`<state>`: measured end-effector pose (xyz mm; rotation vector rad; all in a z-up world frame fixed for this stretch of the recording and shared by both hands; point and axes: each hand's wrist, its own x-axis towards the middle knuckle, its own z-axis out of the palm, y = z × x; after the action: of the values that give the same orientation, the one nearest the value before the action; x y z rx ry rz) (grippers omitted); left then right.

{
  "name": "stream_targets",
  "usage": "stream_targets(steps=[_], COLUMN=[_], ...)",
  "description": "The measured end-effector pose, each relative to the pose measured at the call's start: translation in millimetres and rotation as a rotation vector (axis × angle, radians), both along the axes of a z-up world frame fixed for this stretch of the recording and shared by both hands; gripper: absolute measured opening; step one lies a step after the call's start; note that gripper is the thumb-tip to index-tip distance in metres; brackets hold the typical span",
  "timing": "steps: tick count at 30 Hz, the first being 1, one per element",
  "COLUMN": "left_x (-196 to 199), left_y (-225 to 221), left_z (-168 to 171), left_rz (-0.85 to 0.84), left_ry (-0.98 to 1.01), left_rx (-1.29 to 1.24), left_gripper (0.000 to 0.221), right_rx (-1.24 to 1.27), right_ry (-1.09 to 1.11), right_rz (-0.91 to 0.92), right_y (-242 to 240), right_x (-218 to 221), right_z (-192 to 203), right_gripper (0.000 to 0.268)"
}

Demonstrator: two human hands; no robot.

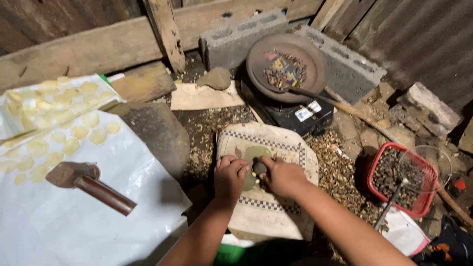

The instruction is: Manually cracking, sorting, and stirring nuts in a rustic processing area

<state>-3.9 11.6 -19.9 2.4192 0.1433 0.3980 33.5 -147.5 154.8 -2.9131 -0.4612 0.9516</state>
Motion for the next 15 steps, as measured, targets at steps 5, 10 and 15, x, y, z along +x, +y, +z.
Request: stream_targets(steps=[5,10,15], left_x=[-22.5,-25.3,-25.4], left_y=[0.8,3.8,1.3], left_z=[56.2,24.9,31.9], left_rz=[-0.052,-0.199,-0.162], left_ry=[0.078,0.068,0.12], left_rx=[0.103,0.121,0.246], left_gripper=[0.053,0.073,0.073], right_rx=[0.236,0.163,0.123], right_ry=[-0.231,-0.258,-0.038], right_rz=[-0.018,-0.001,-0.063], right_y=[11.4,20.5,0.9], right_x=[-4.7,9.4,23.6], right_z=[-22.1,-16.5,-51.7], right_gripper=[0.048,0.044,0.05])
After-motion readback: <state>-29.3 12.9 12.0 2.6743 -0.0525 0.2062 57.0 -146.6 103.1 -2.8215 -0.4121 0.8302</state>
